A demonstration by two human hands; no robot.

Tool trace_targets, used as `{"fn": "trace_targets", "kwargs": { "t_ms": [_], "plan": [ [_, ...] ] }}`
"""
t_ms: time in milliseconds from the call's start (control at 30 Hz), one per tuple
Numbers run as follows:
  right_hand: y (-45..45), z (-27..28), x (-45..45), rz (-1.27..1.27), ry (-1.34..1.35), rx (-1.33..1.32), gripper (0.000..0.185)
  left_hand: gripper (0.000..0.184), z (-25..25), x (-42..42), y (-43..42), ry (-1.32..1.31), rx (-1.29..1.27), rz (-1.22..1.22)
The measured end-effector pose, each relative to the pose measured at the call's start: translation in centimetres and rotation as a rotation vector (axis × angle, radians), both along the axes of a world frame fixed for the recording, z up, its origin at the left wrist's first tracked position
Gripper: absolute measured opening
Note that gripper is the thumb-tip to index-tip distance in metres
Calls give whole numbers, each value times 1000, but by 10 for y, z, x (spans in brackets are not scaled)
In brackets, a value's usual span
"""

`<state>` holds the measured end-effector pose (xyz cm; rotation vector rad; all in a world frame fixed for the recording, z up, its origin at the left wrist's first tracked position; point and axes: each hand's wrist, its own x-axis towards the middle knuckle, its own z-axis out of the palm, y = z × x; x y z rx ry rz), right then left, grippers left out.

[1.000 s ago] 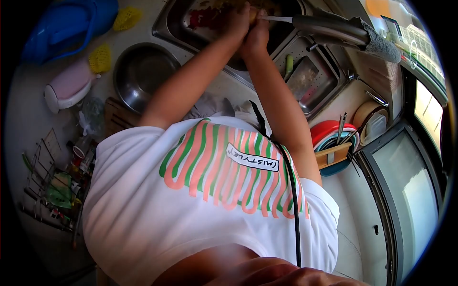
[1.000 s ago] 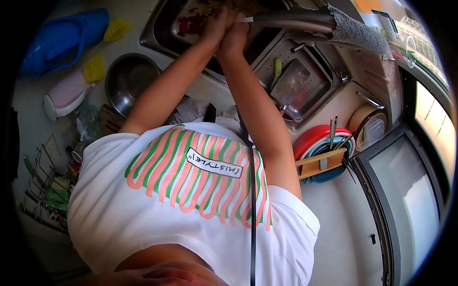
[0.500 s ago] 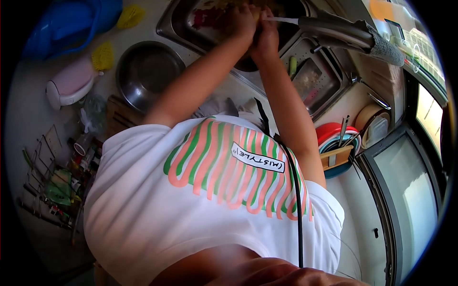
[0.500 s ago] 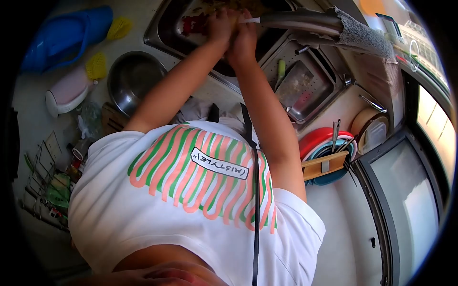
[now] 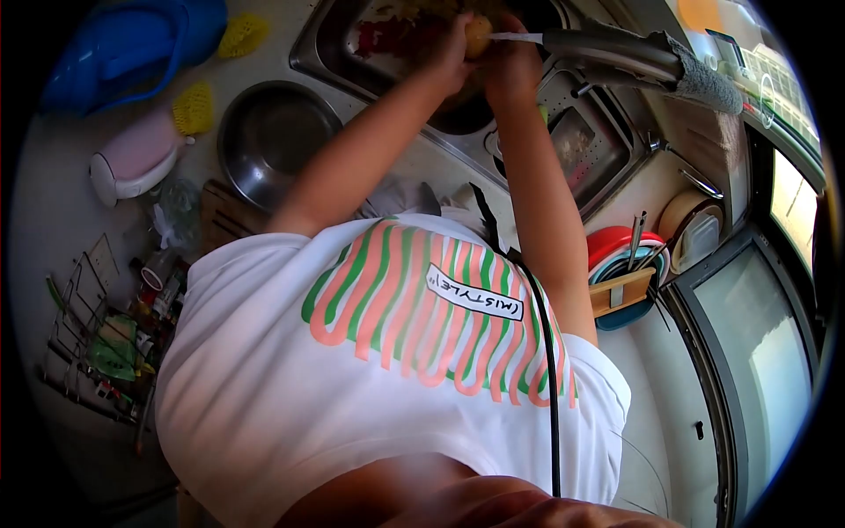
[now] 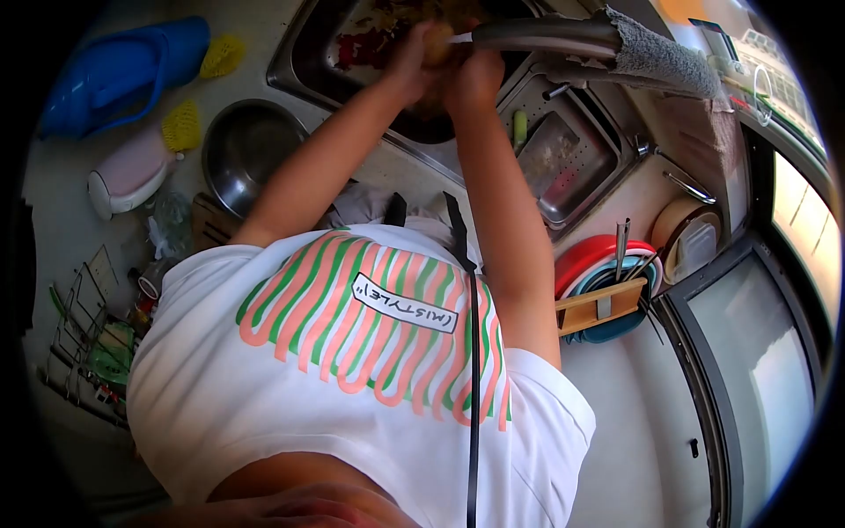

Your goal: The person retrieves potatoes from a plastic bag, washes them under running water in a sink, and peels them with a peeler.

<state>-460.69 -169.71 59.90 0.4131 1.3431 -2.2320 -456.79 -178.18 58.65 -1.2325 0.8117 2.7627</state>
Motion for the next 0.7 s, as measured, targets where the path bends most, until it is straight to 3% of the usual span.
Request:
{"fn": "trace_targets", "kwargs": {
  "t_ms": [200,300,333,367,400,433,500,533,633,700],
  "plan": [
    [81,14,2,-604,-479,-89,54,48,-14,0,-10,93,521,120],
    [103,24,-20,-604,-370,67,46,47,-11,3,-10,137,547,99],
    [149,-29,-47,-287,-323,-278,41,47,-9,5,-10,156,528,73],
    [189,-82,-69,39,-263,-611,36,46,-14,9,-13,207,674,58],
    [160,-46,-80,-54,-402,-405,31,45,-24,12,-18,260,818,44],
    [140,-25,-78,-46,-347,-395,31,44,-33,13,-22,313,960,30],
    [120,-4,-71,-29,-242,-372,32,43,-3,11,-28,143,537,-45],
    [125,-9,-66,-6,-249,-504,36,42,9,12,-31,59,323,-80],
    [100,22,-36,-349,-248,-124,42,42,9,25,-45,38,-23,-195],
    [102,-17,-17,-377,-127,25,64,43,4,30,-63,-39,-220,-299]
  ]
}}
